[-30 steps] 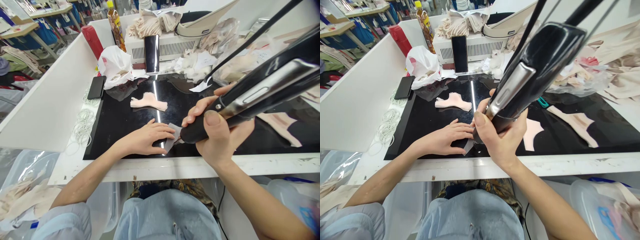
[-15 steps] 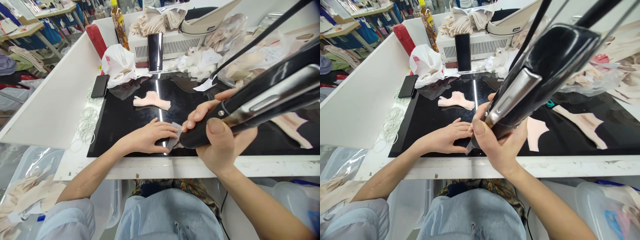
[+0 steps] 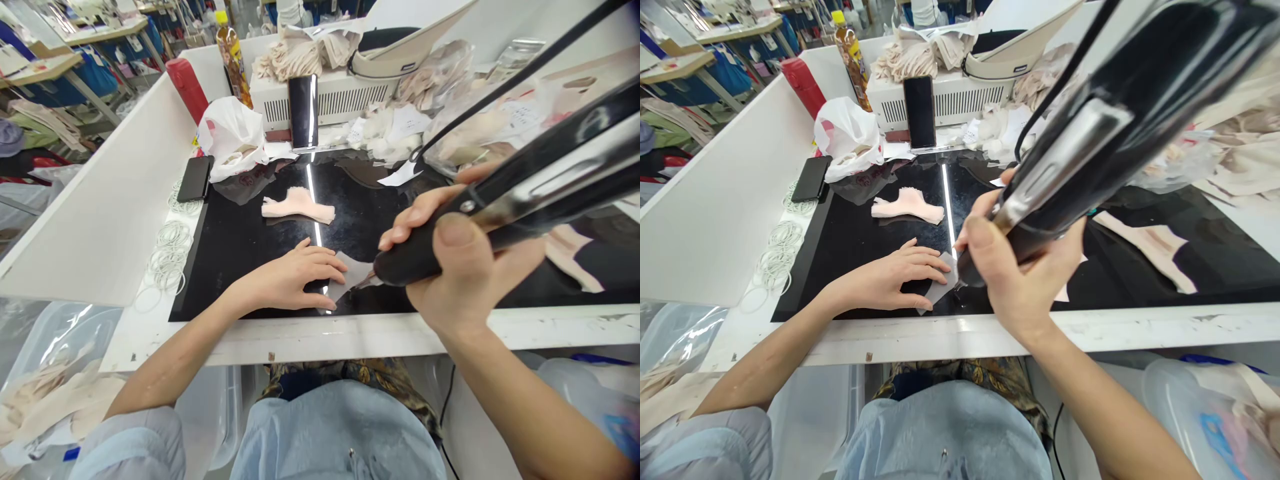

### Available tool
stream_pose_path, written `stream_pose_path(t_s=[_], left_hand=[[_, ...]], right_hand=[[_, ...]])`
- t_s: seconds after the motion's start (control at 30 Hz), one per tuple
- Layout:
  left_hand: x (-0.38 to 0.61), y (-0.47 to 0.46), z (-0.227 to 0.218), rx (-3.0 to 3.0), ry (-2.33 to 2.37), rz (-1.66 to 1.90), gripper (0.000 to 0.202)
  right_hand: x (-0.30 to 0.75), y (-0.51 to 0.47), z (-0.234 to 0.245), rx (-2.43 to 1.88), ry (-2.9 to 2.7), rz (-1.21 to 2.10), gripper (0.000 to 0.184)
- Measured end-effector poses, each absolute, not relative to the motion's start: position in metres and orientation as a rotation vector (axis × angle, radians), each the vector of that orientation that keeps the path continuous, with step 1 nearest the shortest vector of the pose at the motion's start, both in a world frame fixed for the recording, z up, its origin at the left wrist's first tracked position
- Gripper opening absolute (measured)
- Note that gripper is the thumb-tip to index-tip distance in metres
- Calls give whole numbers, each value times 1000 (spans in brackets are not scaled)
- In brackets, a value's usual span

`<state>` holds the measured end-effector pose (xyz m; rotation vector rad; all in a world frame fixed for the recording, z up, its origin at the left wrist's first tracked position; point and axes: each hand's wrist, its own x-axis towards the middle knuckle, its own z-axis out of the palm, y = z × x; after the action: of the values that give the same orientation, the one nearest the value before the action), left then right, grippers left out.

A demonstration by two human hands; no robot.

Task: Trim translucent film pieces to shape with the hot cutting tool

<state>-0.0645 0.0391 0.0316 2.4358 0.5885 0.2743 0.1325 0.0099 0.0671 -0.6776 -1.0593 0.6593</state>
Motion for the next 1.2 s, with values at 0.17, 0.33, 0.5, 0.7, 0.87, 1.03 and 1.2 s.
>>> stream_pose_path(t_s=[0.17, 0.33, 0.5, 0.7, 0.87, 1.03, 1.2], left_hand=[[-58, 37, 32, 2468, 649, 422, 20], [-50, 33, 23, 2563, 633, 389, 30], [-48, 32, 21, 2642, 619, 307, 33], [-49, 31, 23, 2642, 637, 302, 31], [-49, 30, 23, 2626, 664, 285, 30], [-49, 29, 24, 2611, 692, 254, 30], [-49, 29, 25, 2601, 698, 250, 30]], right_hand=[[150, 26, 69, -674, -1036, 518, 27], [151, 25, 60, -629, -1065, 560, 26], [147, 21, 56, -644, -1067, 615, 33], [145, 20, 55, -658, -1062, 613, 36], [143, 15, 57, -788, -994, 629, 41], [150, 16, 59, -777, -1050, 605, 39], [158, 20, 58, -774, -1078, 541, 37]])
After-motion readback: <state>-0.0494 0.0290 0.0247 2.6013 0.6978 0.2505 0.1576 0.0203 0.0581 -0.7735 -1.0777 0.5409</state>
